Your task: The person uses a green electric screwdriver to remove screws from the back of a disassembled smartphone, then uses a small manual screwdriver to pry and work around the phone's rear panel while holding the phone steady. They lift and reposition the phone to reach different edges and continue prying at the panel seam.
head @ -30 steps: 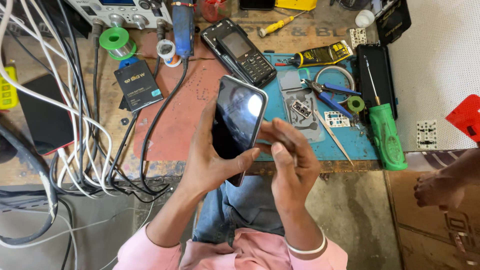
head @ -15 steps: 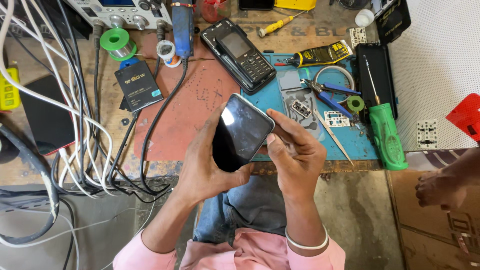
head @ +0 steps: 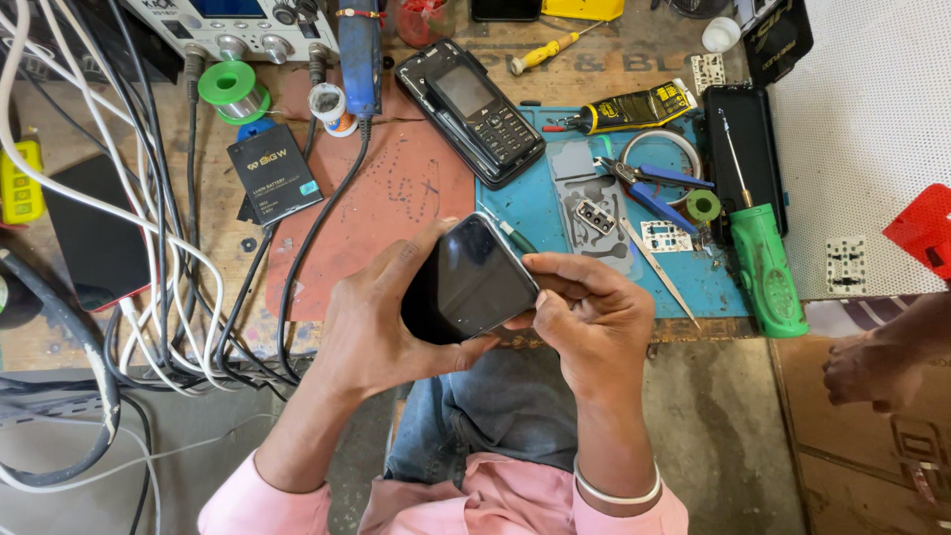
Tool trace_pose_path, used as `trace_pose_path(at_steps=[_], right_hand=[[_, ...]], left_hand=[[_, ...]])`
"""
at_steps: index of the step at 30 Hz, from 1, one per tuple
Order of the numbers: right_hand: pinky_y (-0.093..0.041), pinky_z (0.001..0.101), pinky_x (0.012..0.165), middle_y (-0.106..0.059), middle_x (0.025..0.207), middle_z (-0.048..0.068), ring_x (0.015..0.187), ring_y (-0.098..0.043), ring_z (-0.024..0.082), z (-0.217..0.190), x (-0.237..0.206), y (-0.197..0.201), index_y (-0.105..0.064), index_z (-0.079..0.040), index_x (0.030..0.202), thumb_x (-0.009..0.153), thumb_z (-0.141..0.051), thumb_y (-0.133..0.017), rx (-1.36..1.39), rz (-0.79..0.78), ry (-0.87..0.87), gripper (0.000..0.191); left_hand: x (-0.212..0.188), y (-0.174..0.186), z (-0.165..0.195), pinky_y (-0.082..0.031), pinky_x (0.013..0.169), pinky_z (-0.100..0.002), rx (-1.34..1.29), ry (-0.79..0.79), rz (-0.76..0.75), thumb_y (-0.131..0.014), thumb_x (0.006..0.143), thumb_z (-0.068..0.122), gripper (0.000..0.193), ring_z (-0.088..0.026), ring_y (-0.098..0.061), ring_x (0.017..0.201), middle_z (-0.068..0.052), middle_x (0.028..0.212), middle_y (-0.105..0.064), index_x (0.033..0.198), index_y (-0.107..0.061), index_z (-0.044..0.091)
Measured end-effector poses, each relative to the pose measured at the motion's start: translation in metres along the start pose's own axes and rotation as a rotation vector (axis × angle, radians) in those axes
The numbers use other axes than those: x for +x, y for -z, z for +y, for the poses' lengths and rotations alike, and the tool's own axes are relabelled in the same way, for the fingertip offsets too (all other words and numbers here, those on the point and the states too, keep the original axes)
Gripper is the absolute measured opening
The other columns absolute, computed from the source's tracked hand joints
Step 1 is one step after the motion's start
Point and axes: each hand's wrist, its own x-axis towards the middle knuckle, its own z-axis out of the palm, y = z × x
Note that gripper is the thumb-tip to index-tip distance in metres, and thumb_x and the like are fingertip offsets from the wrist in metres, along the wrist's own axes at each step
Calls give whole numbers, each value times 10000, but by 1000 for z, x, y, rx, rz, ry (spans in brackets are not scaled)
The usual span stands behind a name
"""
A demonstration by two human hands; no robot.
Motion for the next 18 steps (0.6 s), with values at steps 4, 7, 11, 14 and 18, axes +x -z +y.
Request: trace_pose_path(at_steps=[4, 7, 11, 14, 18], right_hand=[[-669, 359, 748, -756, 1026, 232, 838, -761, 214, -8, 0, 2, -635, 150, 1241, 864, 136, -588, 40, -135, -57, 380], [-670, 372, 757, -747, 1037, 211, 864, -768, 222, -9, -1, 3, -577, 134, 1274, 838, 131, -601, 134, -199, -136, 436], [-641, 317, 716, -730, 963, 165, 792, -724, 168, -3, -2, 4, -579, 129, 1317, 835, 129, -621, 118, -206, -156, 484], [-573, 245, 722, -709, 944, 120, 799, -669, 112, 2, -2, 8, -585, 113, 1357, 835, 120, -646, 102, -221, -155, 526], [-500, 185, 649, -702, 943, 76, 769, -612, 56, 10, 0, 12, -607, 95, 1361, 838, 92, -658, 51, -212, -181, 525]], left_hand=[[6, 15, -3, -583, 730, -405, 52, -12, -94, -924, 547, 415, 975, -317, -750, 901, -138, 1012, -736, 1396, -569, 92], [8, 27, -2, -573, 709, -410, 81, -62, -170, -915, 547, 440, 968, -330, -740, 882, -124, 993, -733, 1394, -583, 109], [7, 33, -1, -564, 698, -416, 99, -161, -241, -890, 572, 459, 950, -330, -738, 892, -105, 1070, -743, 1401, -580, 114], [7, 34, -3, -557, 672, -425, 106, -148, -297, -890, 556, 464, 953, -333, -731, 866, -98, 1042, -738, 1387, -579, 114], [8, 36, -6, -553, 646, -436, 144, -176, -355, -896, 555, 480, 960, -324, -726, 831, -94, 1007, -732, 1384, -576, 117]])
